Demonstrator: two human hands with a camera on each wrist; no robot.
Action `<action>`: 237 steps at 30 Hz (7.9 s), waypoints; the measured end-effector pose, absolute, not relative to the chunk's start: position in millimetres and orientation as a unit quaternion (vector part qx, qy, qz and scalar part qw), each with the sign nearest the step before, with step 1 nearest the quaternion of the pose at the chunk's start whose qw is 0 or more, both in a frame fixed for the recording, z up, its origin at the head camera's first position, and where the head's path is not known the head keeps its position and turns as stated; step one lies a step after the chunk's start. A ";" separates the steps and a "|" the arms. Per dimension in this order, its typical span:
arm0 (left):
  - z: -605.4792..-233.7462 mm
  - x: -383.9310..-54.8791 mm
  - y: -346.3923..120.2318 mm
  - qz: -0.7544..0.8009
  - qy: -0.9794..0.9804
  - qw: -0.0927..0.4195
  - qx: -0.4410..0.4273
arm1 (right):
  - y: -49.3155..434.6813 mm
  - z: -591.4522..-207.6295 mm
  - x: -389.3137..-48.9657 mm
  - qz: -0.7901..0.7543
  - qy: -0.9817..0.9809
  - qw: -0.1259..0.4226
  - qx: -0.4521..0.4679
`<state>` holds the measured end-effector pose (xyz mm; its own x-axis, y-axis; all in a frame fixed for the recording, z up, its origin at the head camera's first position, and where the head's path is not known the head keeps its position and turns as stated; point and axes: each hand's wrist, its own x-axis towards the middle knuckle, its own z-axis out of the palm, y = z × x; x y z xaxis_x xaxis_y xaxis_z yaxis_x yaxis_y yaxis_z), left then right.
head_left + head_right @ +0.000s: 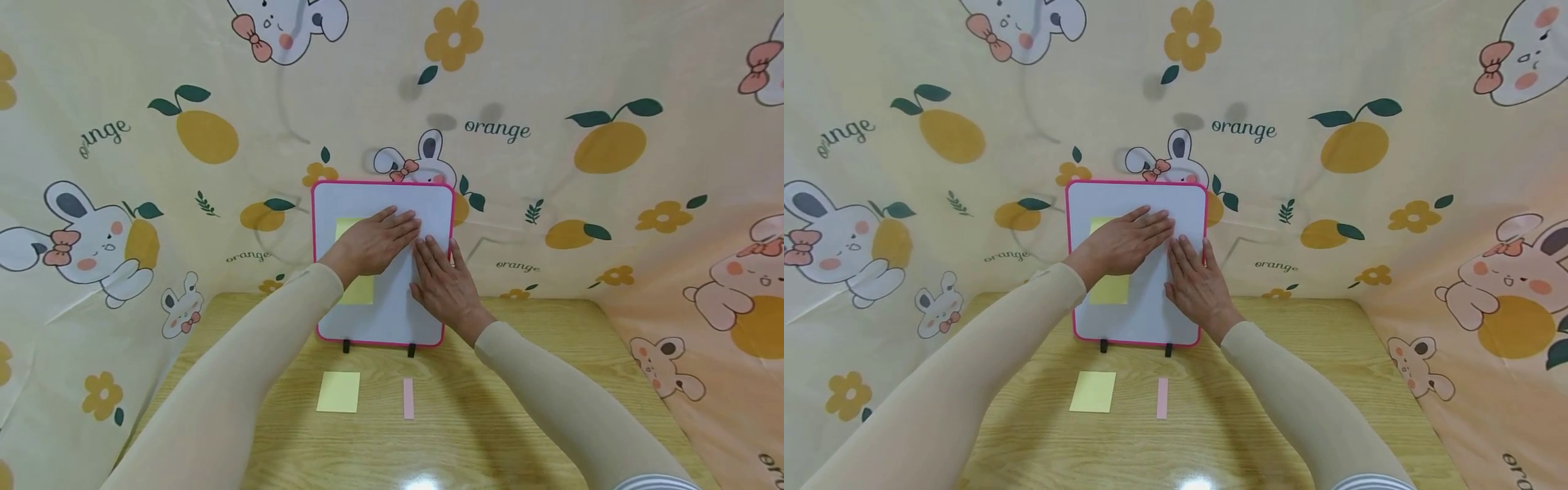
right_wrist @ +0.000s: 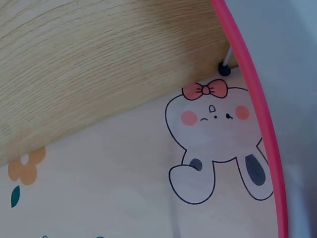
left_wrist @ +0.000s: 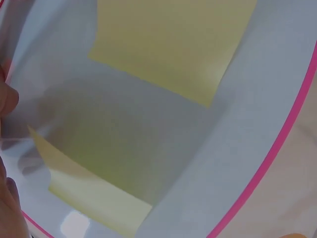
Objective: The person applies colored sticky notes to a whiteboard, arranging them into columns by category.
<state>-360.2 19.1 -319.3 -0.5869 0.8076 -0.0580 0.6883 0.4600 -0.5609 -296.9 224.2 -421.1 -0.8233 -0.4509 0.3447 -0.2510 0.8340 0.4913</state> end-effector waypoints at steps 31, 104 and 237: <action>-321.0 -359.4 13.2 0.267 -0.847 0.125 -0.442 | 224.1 -420.4 -293.9 -0.213 -0.934 0.220 0.187; -459.3 -241.5 -37.3 -0.042 -0.893 0.076 -0.441 | 229.1 -485.9 -202.9 -0.042 -0.974 0.172 0.139; -529.2 -215.2 -23.9 -0.089 -0.877 -0.149 -0.448 | 205.5 -537.9 -170.5 -0.038 -0.918 0.147 0.366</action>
<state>-215.2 -23.9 -529.2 -0.5547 0.8121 -0.1813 0.7589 0.5831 0.2901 -170.5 205.5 -537.9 -0.6890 -0.6828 0.2432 -0.6606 0.7296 0.1769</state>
